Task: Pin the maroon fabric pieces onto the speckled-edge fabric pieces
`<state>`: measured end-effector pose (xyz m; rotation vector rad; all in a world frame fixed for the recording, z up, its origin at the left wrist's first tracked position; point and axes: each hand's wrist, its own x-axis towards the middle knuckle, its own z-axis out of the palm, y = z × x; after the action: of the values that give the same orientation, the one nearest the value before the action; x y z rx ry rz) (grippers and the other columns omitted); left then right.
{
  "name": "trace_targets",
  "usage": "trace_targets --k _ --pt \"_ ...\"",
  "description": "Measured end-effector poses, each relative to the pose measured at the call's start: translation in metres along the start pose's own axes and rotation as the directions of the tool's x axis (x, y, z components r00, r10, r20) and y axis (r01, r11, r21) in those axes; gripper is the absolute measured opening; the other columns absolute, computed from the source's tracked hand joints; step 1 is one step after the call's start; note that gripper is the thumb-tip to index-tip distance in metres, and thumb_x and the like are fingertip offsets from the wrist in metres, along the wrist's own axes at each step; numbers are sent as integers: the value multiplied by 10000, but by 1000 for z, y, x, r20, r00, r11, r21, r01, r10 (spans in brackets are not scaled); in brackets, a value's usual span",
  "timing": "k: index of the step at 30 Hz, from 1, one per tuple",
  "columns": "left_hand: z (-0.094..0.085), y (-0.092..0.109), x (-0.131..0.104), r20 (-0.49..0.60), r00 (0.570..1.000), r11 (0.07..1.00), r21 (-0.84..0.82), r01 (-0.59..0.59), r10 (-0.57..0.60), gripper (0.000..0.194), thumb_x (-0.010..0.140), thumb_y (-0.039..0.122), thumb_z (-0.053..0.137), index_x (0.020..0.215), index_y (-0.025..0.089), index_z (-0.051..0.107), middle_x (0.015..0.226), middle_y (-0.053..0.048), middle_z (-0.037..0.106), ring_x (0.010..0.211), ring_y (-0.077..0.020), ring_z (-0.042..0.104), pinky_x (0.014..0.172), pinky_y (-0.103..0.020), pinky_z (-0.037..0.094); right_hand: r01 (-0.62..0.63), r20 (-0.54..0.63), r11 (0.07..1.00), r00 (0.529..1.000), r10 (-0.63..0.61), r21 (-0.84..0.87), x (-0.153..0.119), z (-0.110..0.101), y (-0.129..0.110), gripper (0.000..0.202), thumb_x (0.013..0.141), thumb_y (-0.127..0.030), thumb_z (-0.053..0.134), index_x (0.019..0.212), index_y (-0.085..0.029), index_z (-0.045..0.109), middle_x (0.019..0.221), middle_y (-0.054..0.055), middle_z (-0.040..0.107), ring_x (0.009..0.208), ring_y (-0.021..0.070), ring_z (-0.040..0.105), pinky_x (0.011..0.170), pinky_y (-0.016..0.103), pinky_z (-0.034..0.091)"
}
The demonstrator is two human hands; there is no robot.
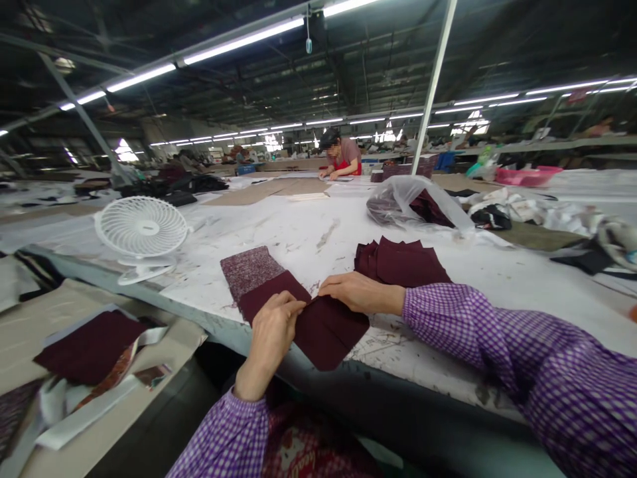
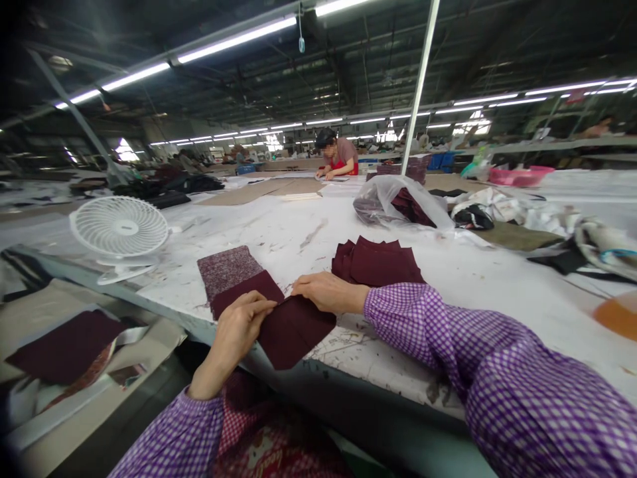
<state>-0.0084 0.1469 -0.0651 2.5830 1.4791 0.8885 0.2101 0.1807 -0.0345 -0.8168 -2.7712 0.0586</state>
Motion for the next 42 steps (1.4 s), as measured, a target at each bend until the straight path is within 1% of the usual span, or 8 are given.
trace_targets --k 7,14,17,21,24,28,35,42 --pt "-4 -5 -16 -42 997 995 85 -59 63 269 930 221 425 910 188 692 806 -45 597 796 -173 518 740 -294 419 86 89 992 993 -78 -88 2 -5 -2 413 838 -11 406 1180 -132 603 1128 122 602 1036 185 564 869 304 467" --pt "-8 -5 -16 5 994 985 132 -107 107 280 937 216 404 947 213 683 826 -46 589 803 -178 506 724 -312 400 88 297 945 955 10 -316 17 -22 -25 548 831 -44 418 1333 -248 500 1014 126 574 735 164 571 658 291 434" --pt "-7 -9 -20 -35 996 989 125 -78 82 251 933 225 415 950 203 665 840 -48 592 811 -179 514 738 -313 414 107 347 927 937 27 -359 23 -27 -33 556 841 -64 409 1349 -278 478 966 124 578 679 160 552 610 280 389" --pt "-10 -16 -27 -74 996 997 63 -36 40 209 922 227 439 894 178 640 841 -54 597 816 -189 527 754 -325 433 156 382 909 924 4 -386 31 -30 -39 575 840 -61 396 1363 -295 456 945 126 587 655 162 543 580 273 343" --pt "-15 -21 -32 -85 996 996 -81 -25 18 179 912 207 451 902 183 628 853 -48 601 841 -184 537 767 -317 441 174 413 900 911 7 -399 36 -30 -40 582 842 -62 397 1373 -292 446 928 122 597 628 150 526 571 270 322" --pt "-20 -22 -35 -97 990 968 -239 72 -97 108 873 196 503 917 183 601 867 -35 593 851 -175 546 775 -312 446 189 409 900 913 -14 -393 39 -29 -39 571 834 -61 415 1367 -261 464 896 115 608 603 132 508 563 262 309" --pt "-21 -14 -33 -74 993 980 -186 74 -89 178 878 157 444 796 177 601 824 -41 568 832 -180 529 766 -315 431 203 426 894 904 -15 -400 41 -33 -40 625 829 -48 421 1385 -334 421 868 103 633 573 136 508 548 261 301" --pt "-22 -21 -34 -85 987 946 -306 103 -135 215 904 232 426 829 172 618 853 -44 607 837 -177 568 773 -308 438 284 471 885 878 -85 -369 52 -36 -51 592 866 -29 381 1388 -307 422 695 50 628 542 122 489 530 245 283"
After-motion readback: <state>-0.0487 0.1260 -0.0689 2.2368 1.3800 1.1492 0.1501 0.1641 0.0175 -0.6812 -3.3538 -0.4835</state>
